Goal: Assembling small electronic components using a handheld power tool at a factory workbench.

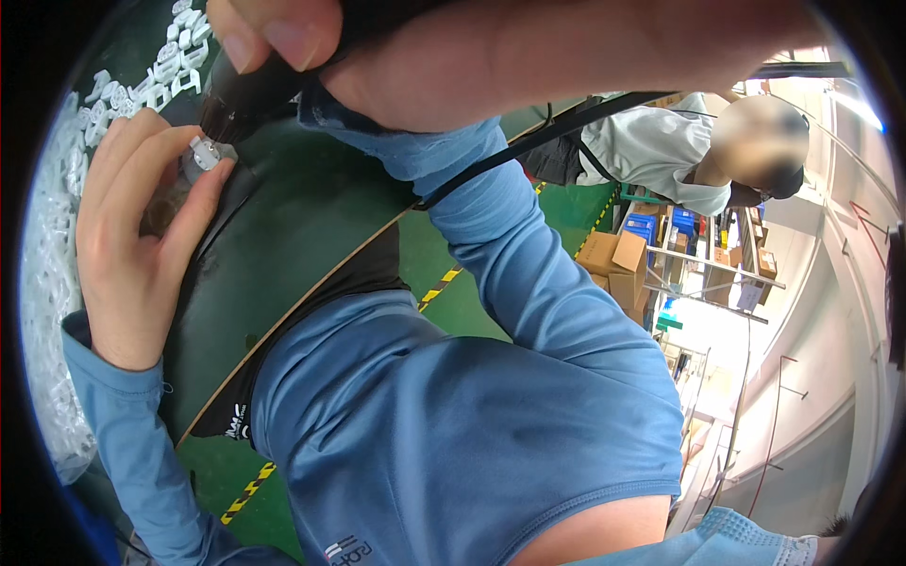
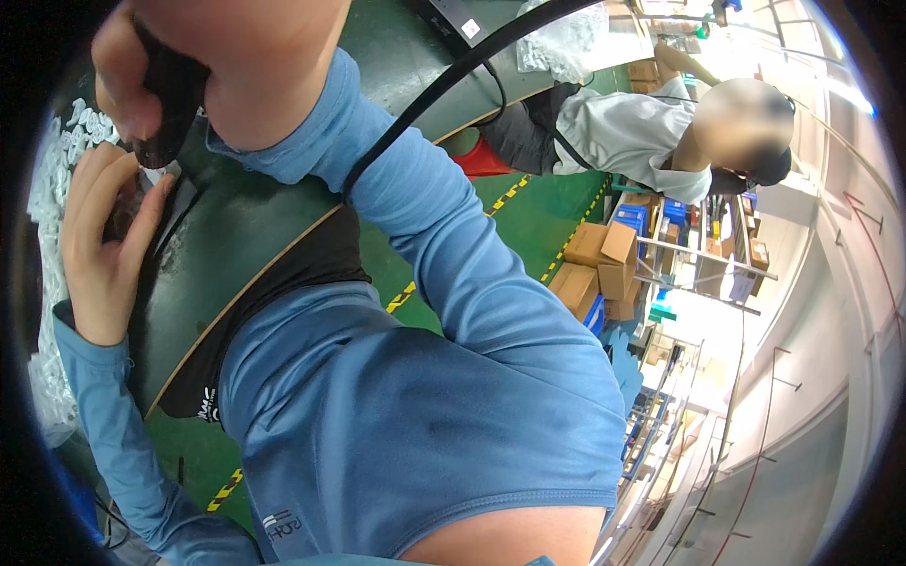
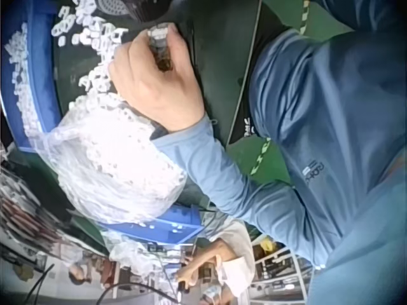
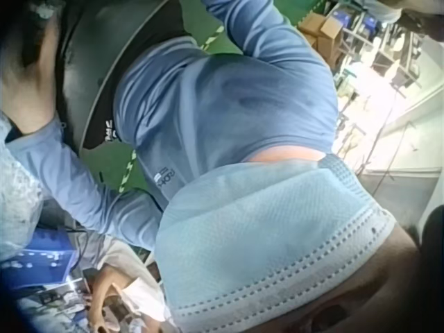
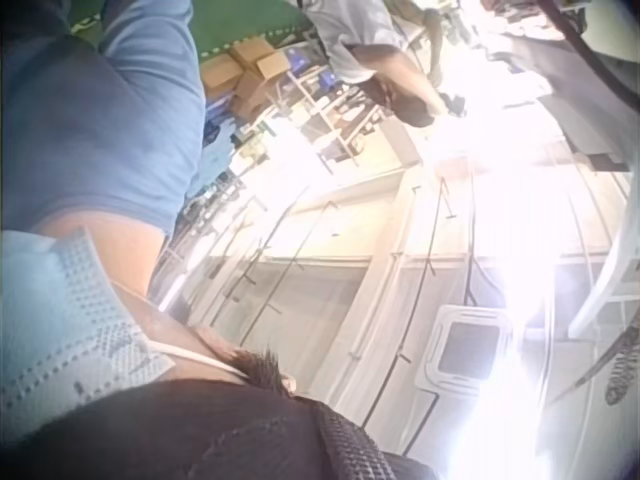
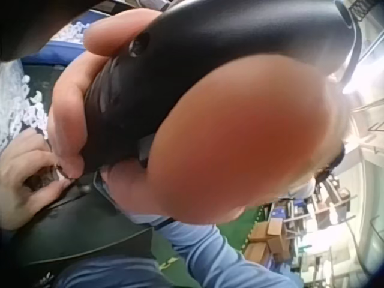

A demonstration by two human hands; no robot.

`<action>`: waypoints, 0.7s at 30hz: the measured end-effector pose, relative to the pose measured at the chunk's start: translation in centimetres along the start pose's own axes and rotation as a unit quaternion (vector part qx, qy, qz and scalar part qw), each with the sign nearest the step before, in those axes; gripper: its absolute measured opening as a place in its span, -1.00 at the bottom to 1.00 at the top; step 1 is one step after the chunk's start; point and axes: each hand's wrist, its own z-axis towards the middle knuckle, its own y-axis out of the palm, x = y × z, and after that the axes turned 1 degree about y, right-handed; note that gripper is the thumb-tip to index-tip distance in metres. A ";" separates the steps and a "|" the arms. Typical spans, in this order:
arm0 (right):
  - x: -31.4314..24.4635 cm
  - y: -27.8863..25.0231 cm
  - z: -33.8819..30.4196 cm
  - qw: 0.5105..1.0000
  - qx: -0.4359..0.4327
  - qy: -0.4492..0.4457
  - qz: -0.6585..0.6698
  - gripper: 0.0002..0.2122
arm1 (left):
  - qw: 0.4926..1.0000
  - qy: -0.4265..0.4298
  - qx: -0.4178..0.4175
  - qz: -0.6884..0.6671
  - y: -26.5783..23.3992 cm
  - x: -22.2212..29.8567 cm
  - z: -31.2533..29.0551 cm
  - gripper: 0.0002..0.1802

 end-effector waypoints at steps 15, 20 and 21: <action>-2.8 1.8 0.2 0.994 0.018 -0.068 -0.081 -0.34 | 0.999 0.018 0.035 0.006 0.6 -0.5 0.3 -0.68; -0.1 2.3 0.6 0.999 -0.020 0.018 -0.034 -0.34 | 0.999 0.015 0.024 0.020 0.3 -0.4 0.1 -0.70; 0.1 2.3 0.7 0.999 -0.021 0.022 -0.027 -0.34 | 1.000 0.007 0.020 0.017 0.3 -0.5 0.0 -0.70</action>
